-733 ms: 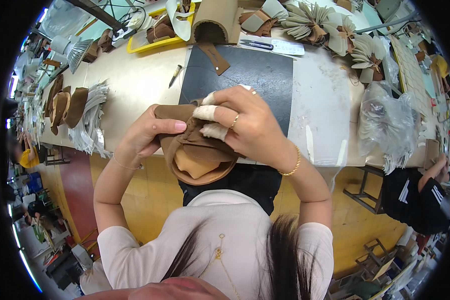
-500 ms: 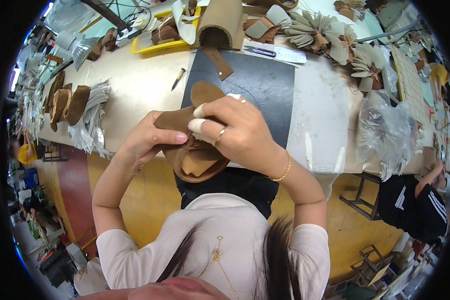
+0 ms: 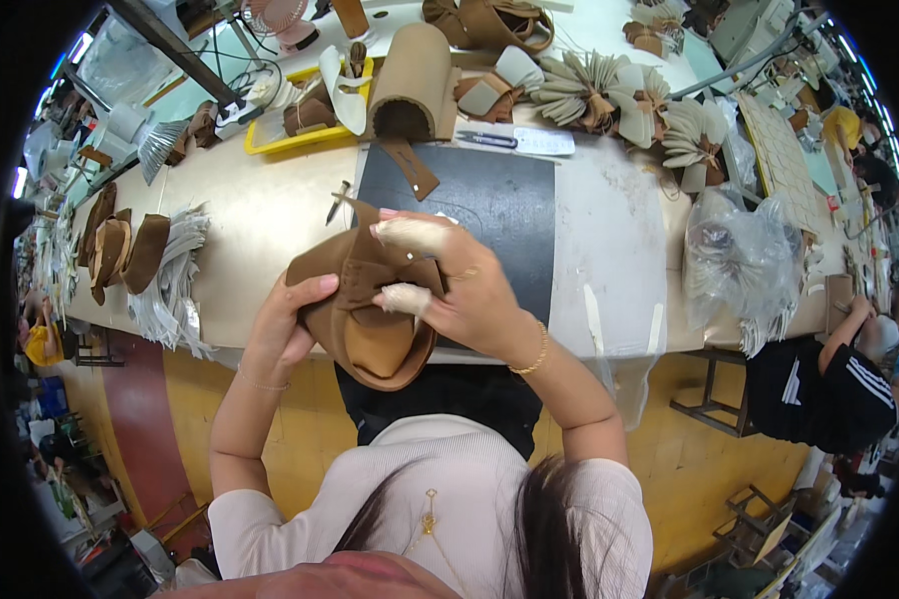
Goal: The person hand-sews a brown leather shoe upper using a needle and thread. They repeatedly insert the needle through pre-punched holes, pull the thread tight, and rotate the shoe part to continue stitching along the edge. The person works at a bench in a workshop with other shoe parts and tools visible.
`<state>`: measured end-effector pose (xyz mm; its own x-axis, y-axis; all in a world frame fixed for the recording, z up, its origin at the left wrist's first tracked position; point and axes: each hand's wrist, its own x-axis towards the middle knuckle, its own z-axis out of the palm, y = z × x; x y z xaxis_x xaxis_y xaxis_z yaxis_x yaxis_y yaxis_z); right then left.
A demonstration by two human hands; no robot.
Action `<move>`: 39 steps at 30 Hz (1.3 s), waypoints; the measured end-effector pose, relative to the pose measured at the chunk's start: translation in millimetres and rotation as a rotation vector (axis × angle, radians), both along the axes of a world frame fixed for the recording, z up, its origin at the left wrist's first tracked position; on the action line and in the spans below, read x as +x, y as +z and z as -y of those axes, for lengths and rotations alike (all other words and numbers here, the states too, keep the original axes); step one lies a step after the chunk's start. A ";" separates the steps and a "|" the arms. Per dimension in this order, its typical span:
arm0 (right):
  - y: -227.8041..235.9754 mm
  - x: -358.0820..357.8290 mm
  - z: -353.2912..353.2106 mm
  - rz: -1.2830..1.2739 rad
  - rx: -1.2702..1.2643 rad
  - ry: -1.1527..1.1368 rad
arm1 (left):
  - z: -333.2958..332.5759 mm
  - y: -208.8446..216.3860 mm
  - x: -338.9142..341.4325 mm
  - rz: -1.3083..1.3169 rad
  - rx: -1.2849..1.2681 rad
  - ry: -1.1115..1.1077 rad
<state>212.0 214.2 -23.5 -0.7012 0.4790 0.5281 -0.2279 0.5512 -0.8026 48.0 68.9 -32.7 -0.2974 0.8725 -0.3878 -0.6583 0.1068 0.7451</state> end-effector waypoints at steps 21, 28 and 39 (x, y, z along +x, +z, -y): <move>-13.4 -35.1 24.4 -0.327 0.176 0.102 | -1.6 19.4 28.9 -0.740 0.063 0.167; 7.1 -20.5 22.6 -0.514 -0.007 -0.020 | -13.5 64.0 46.8 -0.731 0.044 0.066; 83.1 49.1 -49.9 -0.861 -0.463 -0.087 | -2.1 20.5 6.5 -0.729 -0.176 0.389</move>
<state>261.2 264.2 59.6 -0.1168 0.7995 0.5892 -0.8105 0.2661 -0.5217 54.5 71.0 -12.2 -0.7928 0.6007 -0.1030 -0.0331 0.1263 0.9914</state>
